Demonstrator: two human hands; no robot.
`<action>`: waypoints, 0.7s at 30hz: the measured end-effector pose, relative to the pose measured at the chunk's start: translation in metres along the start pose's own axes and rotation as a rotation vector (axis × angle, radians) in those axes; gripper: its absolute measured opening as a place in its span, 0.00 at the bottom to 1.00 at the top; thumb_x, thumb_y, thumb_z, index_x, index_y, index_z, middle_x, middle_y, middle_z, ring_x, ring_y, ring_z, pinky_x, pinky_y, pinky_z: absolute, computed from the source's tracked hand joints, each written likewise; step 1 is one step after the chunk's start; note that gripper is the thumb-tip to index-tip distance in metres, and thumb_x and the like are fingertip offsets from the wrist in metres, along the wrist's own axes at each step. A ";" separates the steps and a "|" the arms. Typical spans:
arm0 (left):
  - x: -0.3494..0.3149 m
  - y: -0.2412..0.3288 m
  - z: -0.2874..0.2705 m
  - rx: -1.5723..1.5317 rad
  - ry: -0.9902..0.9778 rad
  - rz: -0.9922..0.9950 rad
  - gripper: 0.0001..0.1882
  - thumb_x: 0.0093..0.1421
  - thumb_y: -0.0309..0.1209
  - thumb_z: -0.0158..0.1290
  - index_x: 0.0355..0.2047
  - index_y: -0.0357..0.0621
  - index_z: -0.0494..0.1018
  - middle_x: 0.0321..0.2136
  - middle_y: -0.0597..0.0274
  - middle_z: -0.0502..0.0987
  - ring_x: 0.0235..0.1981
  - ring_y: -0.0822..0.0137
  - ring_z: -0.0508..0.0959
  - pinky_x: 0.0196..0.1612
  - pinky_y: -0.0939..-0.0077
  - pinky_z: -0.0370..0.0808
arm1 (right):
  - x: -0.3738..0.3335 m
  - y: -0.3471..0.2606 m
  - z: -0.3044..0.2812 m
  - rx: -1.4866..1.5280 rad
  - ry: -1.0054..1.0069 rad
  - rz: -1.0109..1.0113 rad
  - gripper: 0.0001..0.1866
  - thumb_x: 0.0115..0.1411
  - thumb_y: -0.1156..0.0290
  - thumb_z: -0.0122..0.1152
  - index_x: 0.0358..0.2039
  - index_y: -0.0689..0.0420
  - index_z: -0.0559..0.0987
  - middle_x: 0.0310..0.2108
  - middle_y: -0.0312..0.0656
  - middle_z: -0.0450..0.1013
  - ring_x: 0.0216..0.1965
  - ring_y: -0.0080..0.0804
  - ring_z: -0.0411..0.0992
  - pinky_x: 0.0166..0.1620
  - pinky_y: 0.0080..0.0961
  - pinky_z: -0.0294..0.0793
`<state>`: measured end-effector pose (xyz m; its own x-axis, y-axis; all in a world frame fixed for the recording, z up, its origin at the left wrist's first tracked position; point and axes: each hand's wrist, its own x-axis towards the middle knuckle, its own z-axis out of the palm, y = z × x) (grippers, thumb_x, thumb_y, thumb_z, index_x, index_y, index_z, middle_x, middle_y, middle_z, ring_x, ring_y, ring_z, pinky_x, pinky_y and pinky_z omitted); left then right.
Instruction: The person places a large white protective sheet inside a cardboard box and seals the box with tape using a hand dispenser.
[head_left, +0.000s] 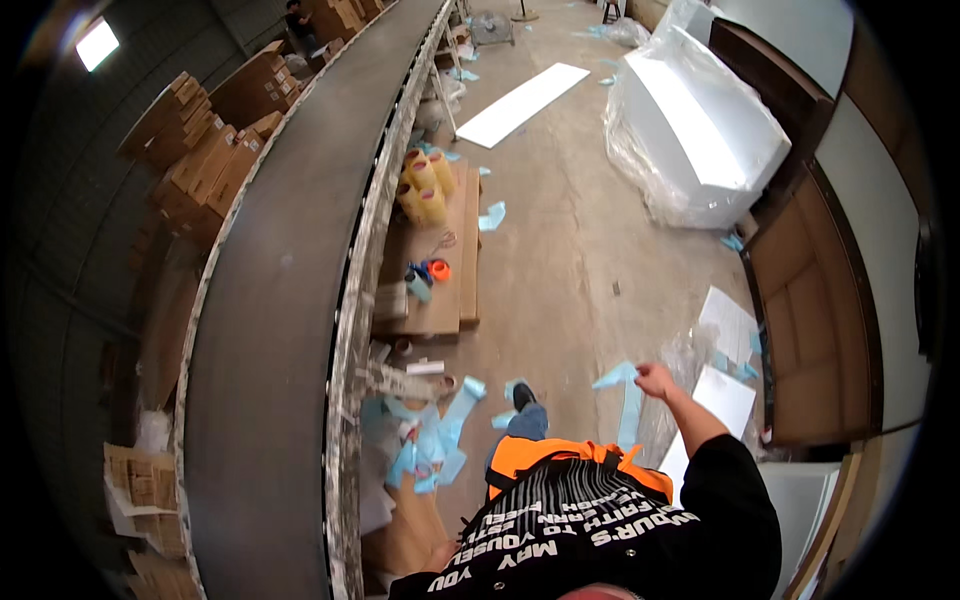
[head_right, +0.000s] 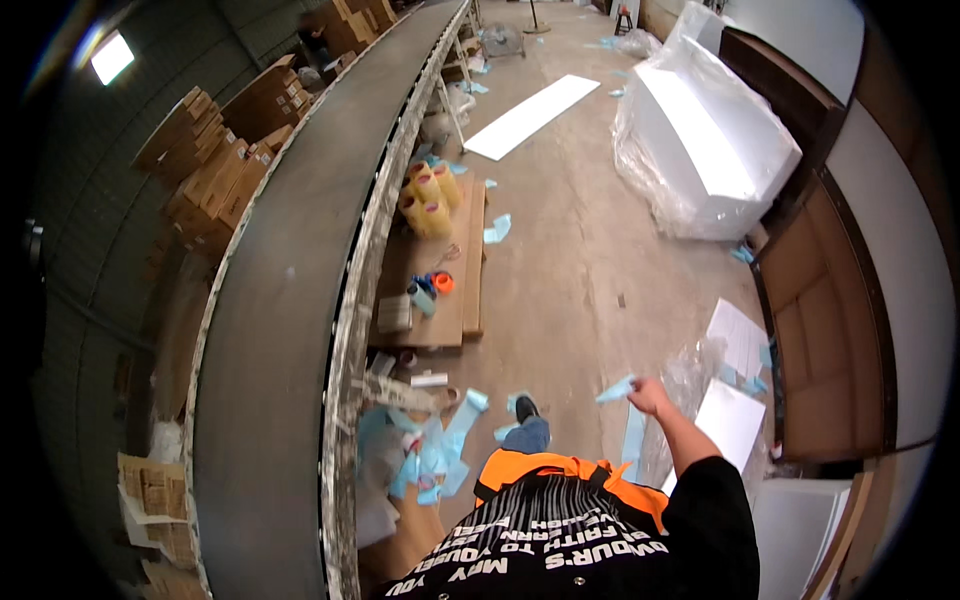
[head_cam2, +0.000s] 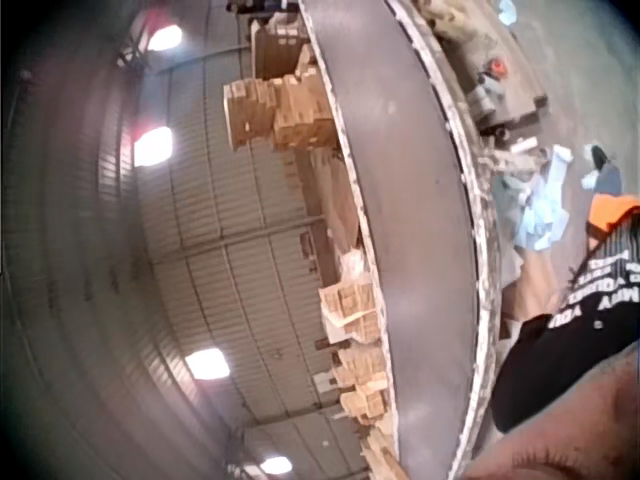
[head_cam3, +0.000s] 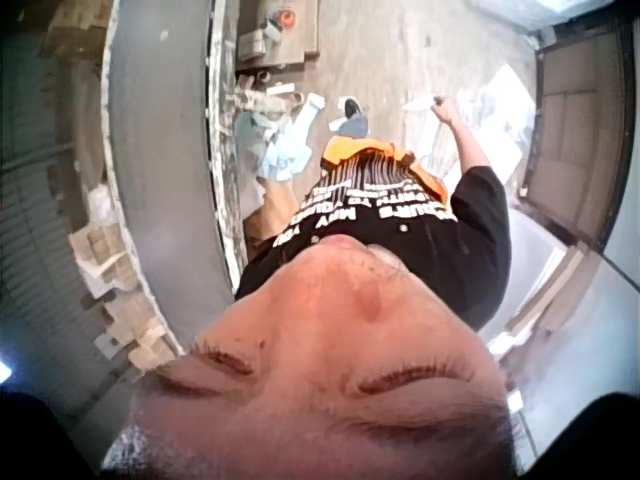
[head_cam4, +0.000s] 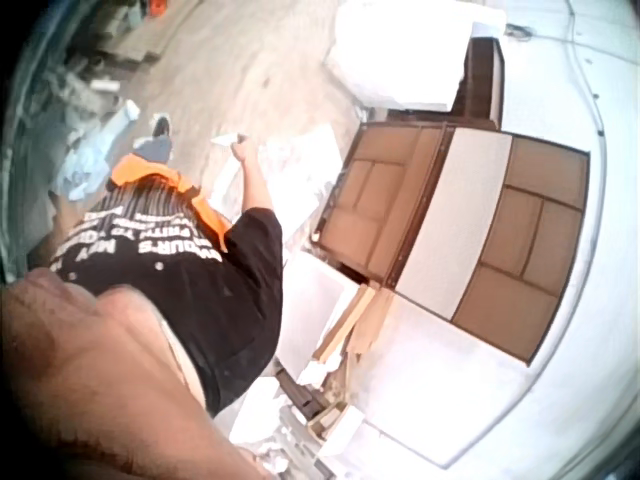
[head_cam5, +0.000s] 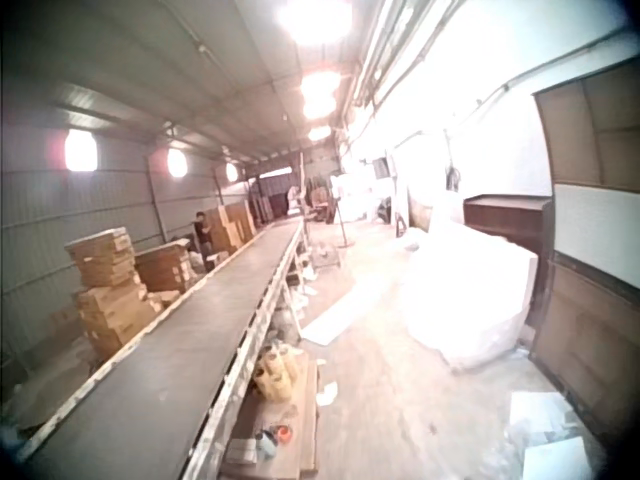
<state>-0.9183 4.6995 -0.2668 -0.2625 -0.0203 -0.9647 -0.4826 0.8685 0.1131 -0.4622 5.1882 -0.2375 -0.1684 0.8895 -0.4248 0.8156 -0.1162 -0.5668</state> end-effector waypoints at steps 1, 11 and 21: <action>0.008 0.043 0.011 -0.014 0.014 0.045 0.12 0.56 0.38 0.54 0.34 0.41 0.76 0.24 0.58 0.75 0.22 0.66 0.75 0.23 0.71 0.71 | 0.020 0.009 -0.001 -0.010 -0.005 0.034 0.22 0.48 0.63 0.59 0.42 0.62 0.79 0.34 0.51 0.78 0.37 0.41 0.77 0.42 0.30 0.75; -0.020 0.536 0.140 0.076 0.001 0.752 0.14 0.58 0.37 0.56 0.41 0.43 0.76 0.28 0.63 0.77 0.26 0.73 0.75 0.27 0.78 0.71 | 0.038 0.059 -0.056 0.274 -0.071 0.865 0.11 0.49 0.74 0.63 0.33 0.67 0.79 0.24 0.48 0.75 0.19 0.40 0.75 0.20 0.35 0.75; -0.029 0.607 0.191 0.256 0.087 0.511 0.13 0.58 0.39 0.56 0.38 0.43 0.75 0.25 0.68 0.75 0.23 0.74 0.72 0.23 0.79 0.69 | 0.373 0.003 -0.107 0.209 -0.258 0.489 0.09 0.50 0.70 0.60 0.29 0.63 0.79 0.20 0.45 0.73 0.18 0.35 0.73 0.22 0.35 0.74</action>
<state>-1.0441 5.3217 -0.2152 -0.4818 0.4019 -0.7787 -0.0622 0.8707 0.4879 -0.4637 5.5670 -0.3219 0.0491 0.5777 -0.8148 0.7104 -0.5936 -0.3781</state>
